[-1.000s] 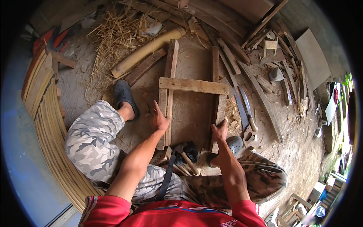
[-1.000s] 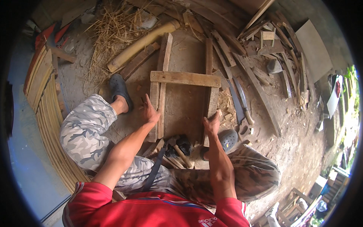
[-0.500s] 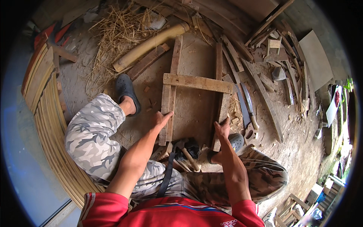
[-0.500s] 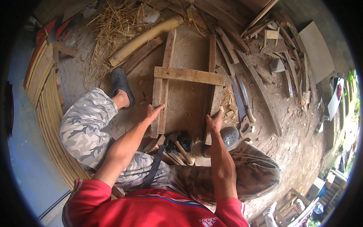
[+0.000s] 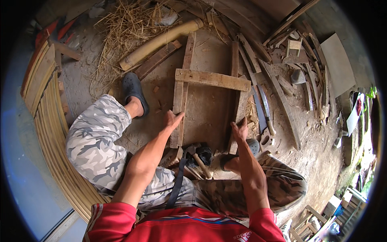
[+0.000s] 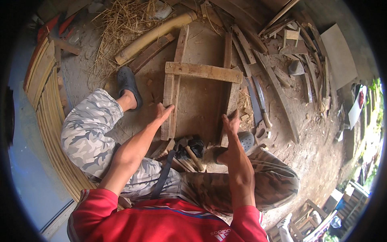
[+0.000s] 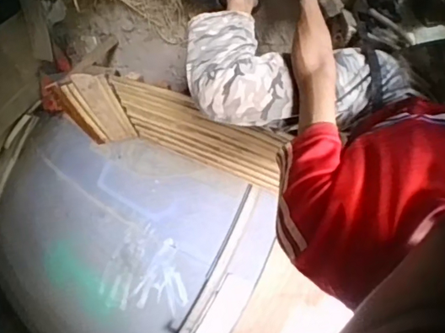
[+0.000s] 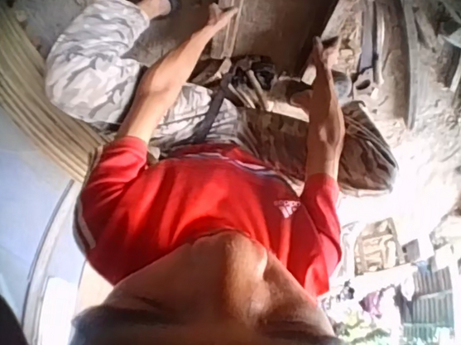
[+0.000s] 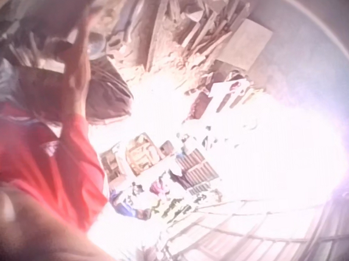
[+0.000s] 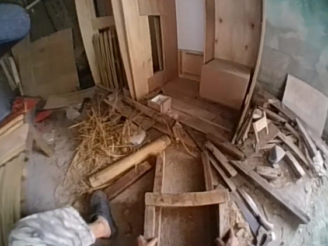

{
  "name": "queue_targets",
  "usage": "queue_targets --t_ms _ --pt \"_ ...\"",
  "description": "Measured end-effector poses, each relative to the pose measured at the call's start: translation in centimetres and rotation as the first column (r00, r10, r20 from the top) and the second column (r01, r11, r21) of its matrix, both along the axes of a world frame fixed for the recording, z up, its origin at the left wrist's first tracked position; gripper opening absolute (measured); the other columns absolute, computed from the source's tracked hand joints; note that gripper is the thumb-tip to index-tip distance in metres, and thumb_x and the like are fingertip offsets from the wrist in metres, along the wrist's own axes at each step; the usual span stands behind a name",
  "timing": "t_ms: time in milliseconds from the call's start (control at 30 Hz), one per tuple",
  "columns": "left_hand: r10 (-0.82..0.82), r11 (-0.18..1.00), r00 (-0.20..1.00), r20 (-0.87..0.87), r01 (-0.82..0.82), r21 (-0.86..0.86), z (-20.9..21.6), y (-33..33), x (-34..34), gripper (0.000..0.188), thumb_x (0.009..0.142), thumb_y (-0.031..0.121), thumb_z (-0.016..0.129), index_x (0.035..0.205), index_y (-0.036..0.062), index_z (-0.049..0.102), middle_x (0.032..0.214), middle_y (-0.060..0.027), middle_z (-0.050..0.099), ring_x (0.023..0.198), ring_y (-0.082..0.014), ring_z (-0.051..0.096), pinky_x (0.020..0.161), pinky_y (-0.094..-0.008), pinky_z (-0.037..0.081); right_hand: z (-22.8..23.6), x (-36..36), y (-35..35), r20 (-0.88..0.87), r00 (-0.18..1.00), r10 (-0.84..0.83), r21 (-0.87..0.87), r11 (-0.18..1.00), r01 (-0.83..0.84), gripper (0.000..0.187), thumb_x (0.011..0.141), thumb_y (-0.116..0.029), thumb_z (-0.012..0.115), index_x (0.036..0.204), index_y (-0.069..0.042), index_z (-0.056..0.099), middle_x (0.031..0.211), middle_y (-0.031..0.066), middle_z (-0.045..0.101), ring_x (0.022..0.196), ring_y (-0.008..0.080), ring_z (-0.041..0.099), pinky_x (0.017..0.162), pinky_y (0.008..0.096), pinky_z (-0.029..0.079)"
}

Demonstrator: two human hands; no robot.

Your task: The person assembles a rectangular wooden frame on the floor by arranging planks and securing them with a hammer and nails. The person also uses a hand saw to trim a plank and a knife to scrape the frame surface.

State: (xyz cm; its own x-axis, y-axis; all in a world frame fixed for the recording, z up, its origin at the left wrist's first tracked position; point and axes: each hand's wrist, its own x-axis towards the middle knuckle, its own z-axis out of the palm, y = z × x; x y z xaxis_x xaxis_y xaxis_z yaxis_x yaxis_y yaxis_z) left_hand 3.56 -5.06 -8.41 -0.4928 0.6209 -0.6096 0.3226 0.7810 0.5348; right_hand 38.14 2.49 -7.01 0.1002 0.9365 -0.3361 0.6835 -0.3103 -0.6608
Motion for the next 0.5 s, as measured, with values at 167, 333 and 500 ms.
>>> queue_targets --t_ms 167,333,500 --pt "0.013 0.999 0.994 0.109 -0.017 0.035 0.9 0.0 0.2 0.101 0.066 0.06 0.077 0.126 -0.0156 0.047 0.131 -0.0328 0.051 0.126 -0.0383 0.05 0.101 -0.0456 0.042 -0.9 0.7 -0.5 -0.04 0.999 -0.013 0.108 0.994 0.018 0.069 0.073 -0.036 0.074 0.129 -0.004 0.048 0.114 0.0289 0.063 0.11 0.0453 0.059 0.091 0.0485 0.047" --pt "0.027 1.0 0.954 0.3 -0.029 0.003 3.6 -0.8 -0.4 0.113 0.064 0.07 0.076 0.132 -0.0144 0.043 0.135 -0.0298 0.049 0.125 -0.0375 0.05 0.103 -0.0412 0.042 2.5 -0.3 -0.1 -0.08 0.997 0.006 -0.065 0.998 -0.011 0.085 0.075 -0.046 0.077 0.138 0.0 0.042 0.125 0.0281 0.058 0.119 0.0409 0.056 0.098 0.0431 0.045" --pt "0.095 0.961 0.903 0.42 0.027 -0.276 3.4 -3.9 0.1 0.134 0.063 0.092 0.052 0.153 0.0005 0.012 0.157 -0.0246 0.02 0.144 -0.0346 0.024 0.115 -0.0505 0.021 2.8 1.2 -1.2 -0.195 0.977 -0.091 -0.333 0.943 0.021 0.094 0.074 -0.059 0.076 0.14 0.001 0.044 0.129 0.0228 0.058 0.122 0.0334 0.055 0.101 0.0386 0.043"
